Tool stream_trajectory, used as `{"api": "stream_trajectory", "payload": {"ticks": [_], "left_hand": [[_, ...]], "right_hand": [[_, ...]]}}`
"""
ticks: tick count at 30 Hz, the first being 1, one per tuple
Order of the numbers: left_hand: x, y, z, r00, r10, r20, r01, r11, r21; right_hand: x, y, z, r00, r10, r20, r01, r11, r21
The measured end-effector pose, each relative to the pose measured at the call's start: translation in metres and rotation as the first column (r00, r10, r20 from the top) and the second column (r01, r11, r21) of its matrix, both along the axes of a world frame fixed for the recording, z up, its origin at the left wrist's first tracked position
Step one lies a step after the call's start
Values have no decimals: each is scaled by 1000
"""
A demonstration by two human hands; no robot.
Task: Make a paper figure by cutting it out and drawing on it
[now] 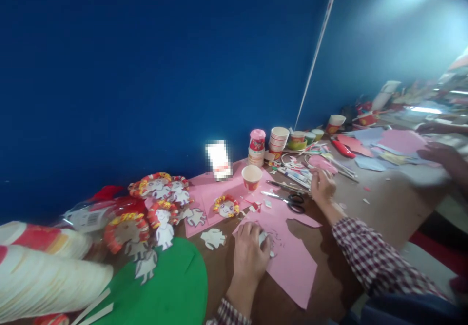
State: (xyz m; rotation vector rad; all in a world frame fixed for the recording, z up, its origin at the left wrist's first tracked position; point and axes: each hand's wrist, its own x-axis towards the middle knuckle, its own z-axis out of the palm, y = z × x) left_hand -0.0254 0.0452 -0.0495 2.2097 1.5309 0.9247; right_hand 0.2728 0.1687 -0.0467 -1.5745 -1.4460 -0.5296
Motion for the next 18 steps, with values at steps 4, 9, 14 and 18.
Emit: {"api": "stream_trajectory", "payload": {"ticks": [4, 9, 14, 18], "left_hand": [[0, 1, 0, 1000, -14, -13, 14, 1000, 24], [-1, 2, -2, 998, -37, -51, 41, 996, 78], [-2, 3, -4, 993, -18, -120, 30, 994, 102], [-3, 4, -6, 989, -18, -146, 34, 994, 106]], "right_hand": [[1, -1, 0, 999, 19, -42, -18, 1000, 10], [4, -2, 1, 990, 38, -134, -32, 998, 51], [4, -3, 4, 960, 103, -261, -81, 992, 92], [0, -6, 13, 903, 144, -404, -101, 987, 127]]}}
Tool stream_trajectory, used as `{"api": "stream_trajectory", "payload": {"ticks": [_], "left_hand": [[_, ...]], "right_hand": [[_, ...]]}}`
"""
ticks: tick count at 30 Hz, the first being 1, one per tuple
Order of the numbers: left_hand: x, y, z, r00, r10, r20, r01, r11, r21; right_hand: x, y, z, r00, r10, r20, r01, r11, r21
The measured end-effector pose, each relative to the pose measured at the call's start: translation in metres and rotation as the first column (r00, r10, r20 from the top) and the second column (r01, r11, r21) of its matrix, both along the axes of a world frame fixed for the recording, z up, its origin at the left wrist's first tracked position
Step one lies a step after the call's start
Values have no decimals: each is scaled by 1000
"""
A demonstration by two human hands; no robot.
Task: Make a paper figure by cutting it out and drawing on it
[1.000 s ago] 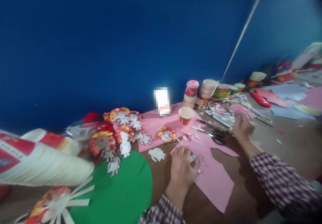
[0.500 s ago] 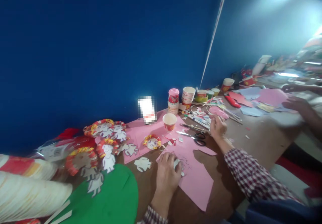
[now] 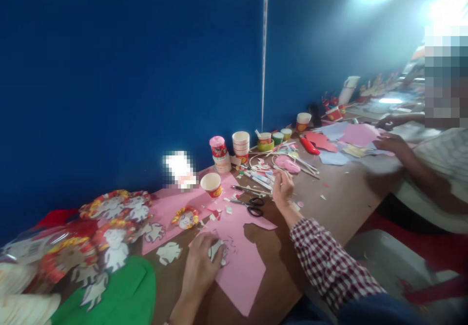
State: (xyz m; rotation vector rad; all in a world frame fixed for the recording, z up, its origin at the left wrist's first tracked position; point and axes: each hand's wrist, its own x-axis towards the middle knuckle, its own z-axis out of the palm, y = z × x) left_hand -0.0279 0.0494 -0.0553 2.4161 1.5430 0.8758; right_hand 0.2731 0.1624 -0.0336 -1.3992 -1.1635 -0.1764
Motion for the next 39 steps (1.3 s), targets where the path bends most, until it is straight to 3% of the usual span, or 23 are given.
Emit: {"api": "stream_trajectory", "payload": {"ticks": [5, 9, 15, 18, 22, 28, 33, 39], "left_hand": [[-2, 1, -1, 999, -10, -47, 13, 998, 63], [-2, 1, 0, 996, 8, -88, 1, 995, 99], [-4, 0, -1, 991, 29, -132, -17, 995, 96], [-5, -1, -2, 991, 42, -127, -35, 997, 62], [-5, -2, -2, 991, 47, -122, -44, 999, 29], [-3, -2, 1, 994, 40, -101, -36, 998, 42], [-3, -3, 1, 998, 35, -45, -33, 999, 30], [0, -6, 7, 1000, 11, 26, -12, 1000, 24]], "right_hand": [[7, -9, 18, 967, -43, -252, 47, 999, 10], [27, -21, 28, 940, -39, -338, 47, 999, 14], [48, -26, 19, 934, 130, -331, -164, 984, -75], [48, -23, 15, 958, 155, -241, -199, 965, -173], [47, -21, 14, 984, 175, 42, -152, 934, -324], [50, -14, -2, 909, 177, 379, 16, 891, -455], [50, -11, -14, 878, 221, 423, 0, 886, -463], [39, -18, -9, 866, 208, 455, -8, 915, -404]]}}
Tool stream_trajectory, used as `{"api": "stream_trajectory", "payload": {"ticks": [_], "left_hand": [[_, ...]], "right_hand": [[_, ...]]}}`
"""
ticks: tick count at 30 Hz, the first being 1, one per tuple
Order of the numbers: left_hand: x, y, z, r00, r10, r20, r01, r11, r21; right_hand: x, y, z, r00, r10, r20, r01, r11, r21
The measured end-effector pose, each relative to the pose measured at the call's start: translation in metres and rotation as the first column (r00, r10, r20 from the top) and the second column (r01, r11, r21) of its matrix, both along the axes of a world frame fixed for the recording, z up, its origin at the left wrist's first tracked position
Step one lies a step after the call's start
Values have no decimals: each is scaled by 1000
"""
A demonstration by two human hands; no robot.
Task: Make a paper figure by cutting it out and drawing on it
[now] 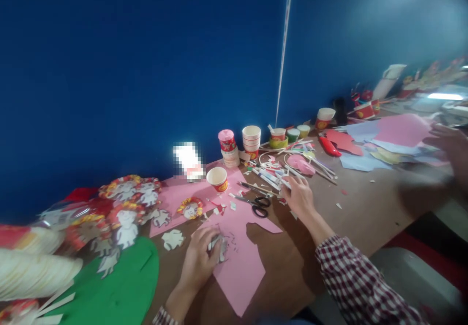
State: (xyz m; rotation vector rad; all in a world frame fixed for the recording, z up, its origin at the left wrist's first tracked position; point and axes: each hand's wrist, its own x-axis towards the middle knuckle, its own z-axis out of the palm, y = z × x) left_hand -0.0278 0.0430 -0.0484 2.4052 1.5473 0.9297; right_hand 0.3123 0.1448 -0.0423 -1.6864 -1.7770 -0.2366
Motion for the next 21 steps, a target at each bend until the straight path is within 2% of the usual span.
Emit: {"api": "stream_trajectory", "payload": {"ticks": [4, 10, 14, 19, 21], "left_hand": [[1, -4, 3, 1000, -5, 9, 5, 999, 48], [-1, -8, 5, 1000, 20, 20, -22, 994, 107], [-5, -7, 0, 997, 38, 65, -46, 990, 133], [-10, -4, -9, 992, 66, 111, -78, 991, 105], [-10, -2, -10, 990, 72, 118, -84, 991, 100]], "right_hand": [[-9, -6, 3, 999, 40, 5, -40, 996, 74], [-23, -12, 9, 992, 125, -24, -123, 990, 73], [-38, -19, 17, 968, 228, -107, -225, 974, 36], [-60, -30, 20, 901, 389, -190, -402, 915, -31], [-66, -34, 21, 889, 415, -191, -433, 900, -57]]}}
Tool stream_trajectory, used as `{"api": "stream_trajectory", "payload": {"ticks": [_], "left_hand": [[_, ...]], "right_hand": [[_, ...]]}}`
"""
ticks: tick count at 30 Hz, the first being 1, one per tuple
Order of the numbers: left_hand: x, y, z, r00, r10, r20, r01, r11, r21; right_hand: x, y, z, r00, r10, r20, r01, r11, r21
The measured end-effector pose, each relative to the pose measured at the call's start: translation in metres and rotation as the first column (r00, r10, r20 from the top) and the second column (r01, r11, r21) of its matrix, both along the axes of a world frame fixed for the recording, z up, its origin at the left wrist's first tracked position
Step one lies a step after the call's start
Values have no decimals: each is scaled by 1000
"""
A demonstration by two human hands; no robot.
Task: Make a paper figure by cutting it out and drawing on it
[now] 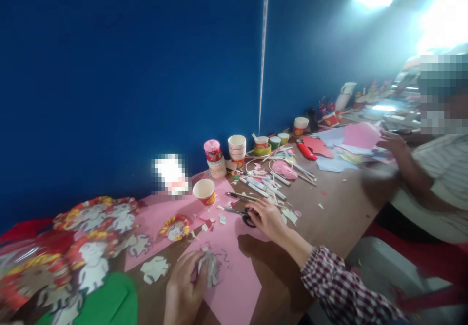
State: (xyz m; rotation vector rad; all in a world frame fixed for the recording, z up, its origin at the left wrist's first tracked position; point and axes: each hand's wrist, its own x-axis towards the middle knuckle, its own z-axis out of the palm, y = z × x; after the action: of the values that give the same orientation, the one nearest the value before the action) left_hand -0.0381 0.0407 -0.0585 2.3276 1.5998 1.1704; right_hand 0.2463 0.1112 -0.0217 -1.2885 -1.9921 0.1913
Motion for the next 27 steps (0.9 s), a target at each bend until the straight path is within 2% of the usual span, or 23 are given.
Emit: {"api": "stream_trajectory", "payload": {"ticks": [3, 7, 12, 15, 22, 27], "left_hand": [[0, 1, -1, 1000, 4, 4, -4, 1000, 6], [0, 1, 0, 1000, 19, 9, -19, 1000, -16], [1, 0, 4, 1000, 8, 29, -6, 998, -58], [2, 0, 6, 999, 1, 46, 3, 997, -74], [1, 1, 7, 999, -2, 45, 4, 999, -48], [2, -1, 5, 996, 22, 87, -15, 996, -83]], "right_hand": [[1, -1, 6, 1000, 7, 7, -7, 1000, -4], [21, 9, 19, 1000, 0, 26, 0, 1000, 15], [53, 26, 32, 978, -191, 85, 179, 976, 124], [64, 28, 30, 965, -236, 113, 221, 967, 129], [64, 27, 20, 946, -231, 226, 234, 972, 13], [50, 40, 17, 894, -178, 410, 242, 964, -109]]}}
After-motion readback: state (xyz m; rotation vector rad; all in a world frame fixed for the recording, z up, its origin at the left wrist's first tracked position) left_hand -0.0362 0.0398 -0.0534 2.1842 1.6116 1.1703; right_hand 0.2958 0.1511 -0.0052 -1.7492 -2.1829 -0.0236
